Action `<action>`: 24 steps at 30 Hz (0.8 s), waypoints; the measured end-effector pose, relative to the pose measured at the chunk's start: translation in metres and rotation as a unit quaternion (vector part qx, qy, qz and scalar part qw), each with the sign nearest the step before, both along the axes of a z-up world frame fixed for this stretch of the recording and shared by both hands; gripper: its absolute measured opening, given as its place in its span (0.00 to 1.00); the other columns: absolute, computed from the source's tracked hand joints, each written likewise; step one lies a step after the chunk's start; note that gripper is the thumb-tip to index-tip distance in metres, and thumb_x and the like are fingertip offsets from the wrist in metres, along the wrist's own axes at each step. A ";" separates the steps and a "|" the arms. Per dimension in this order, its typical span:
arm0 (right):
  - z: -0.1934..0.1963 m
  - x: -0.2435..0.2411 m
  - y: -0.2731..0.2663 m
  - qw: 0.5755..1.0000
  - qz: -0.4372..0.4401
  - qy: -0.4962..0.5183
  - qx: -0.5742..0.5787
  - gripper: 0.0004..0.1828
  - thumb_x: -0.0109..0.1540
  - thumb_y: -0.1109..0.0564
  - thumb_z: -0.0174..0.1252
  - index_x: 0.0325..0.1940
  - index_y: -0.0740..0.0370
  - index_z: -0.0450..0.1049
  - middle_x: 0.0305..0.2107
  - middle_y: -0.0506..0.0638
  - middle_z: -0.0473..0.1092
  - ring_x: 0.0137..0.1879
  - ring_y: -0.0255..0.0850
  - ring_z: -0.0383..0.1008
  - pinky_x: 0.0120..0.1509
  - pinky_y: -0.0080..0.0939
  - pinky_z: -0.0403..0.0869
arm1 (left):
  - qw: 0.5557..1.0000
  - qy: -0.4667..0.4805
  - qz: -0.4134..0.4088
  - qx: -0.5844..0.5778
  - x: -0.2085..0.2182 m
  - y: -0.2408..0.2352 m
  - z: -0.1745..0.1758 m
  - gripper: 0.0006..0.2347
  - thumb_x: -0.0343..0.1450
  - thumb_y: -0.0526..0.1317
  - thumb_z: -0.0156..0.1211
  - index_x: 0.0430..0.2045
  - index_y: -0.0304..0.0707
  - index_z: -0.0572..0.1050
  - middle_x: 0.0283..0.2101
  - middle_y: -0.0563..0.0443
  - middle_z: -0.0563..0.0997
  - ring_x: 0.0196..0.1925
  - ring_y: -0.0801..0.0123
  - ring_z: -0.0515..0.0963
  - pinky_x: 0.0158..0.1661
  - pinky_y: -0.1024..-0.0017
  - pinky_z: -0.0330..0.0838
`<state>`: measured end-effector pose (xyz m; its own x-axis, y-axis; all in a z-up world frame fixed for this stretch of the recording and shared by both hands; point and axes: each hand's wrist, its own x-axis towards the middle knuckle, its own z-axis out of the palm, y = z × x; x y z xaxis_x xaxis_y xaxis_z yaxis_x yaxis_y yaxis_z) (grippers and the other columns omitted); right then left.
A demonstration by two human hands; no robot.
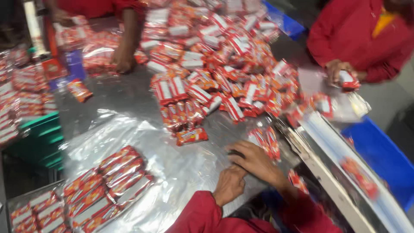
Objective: The person places small red snack packets onto a moving conveyor belt from a large pile on a metal table. The packets travel along the belt and drop into a blue bin. The person repeatedly picks up packets and places them on the belt.
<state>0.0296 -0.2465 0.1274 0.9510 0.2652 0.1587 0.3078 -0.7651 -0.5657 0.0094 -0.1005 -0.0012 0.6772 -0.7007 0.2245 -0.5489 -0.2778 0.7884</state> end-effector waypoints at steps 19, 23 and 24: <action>-0.040 0.006 -0.139 0.933 -0.310 -0.075 0.170 0.47 0.62 0.52 0.68 0.79 0.57 0.50 0.70 0.61 0.59 0.67 0.52 0.68 0.70 0.51 0.66 | 0.996 0.012 -0.036 0.078 -0.008 -0.009 0.048 0.34 0.61 0.29 0.49 0.69 0.49 0.61 0.67 0.46 0.72 0.58 0.53 0.79 0.50 0.60 0.76; -0.026 0.005 -0.129 0.932 -0.307 -0.194 -0.001 0.47 0.57 0.50 0.69 0.76 0.52 0.56 0.67 0.57 0.61 0.68 0.54 0.68 0.73 0.51 0.64 | 0.996 0.014 -0.052 0.077 -0.014 -0.001 0.044 0.34 0.60 0.30 0.53 0.67 0.48 0.63 0.65 0.48 0.74 0.58 0.56 0.79 0.50 0.61 0.74; -0.023 -0.005 -0.136 0.875 -0.389 -0.226 -0.180 0.46 0.53 0.49 0.71 0.73 0.51 0.60 0.63 0.56 0.65 0.65 0.56 0.69 0.70 0.52 0.65 | 0.995 0.018 -0.056 0.081 -0.013 0.002 0.043 0.34 0.60 0.30 0.54 0.67 0.49 0.64 0.65 0.49 0.74 0.58 0.56 0.79 0.50 0.61 0.74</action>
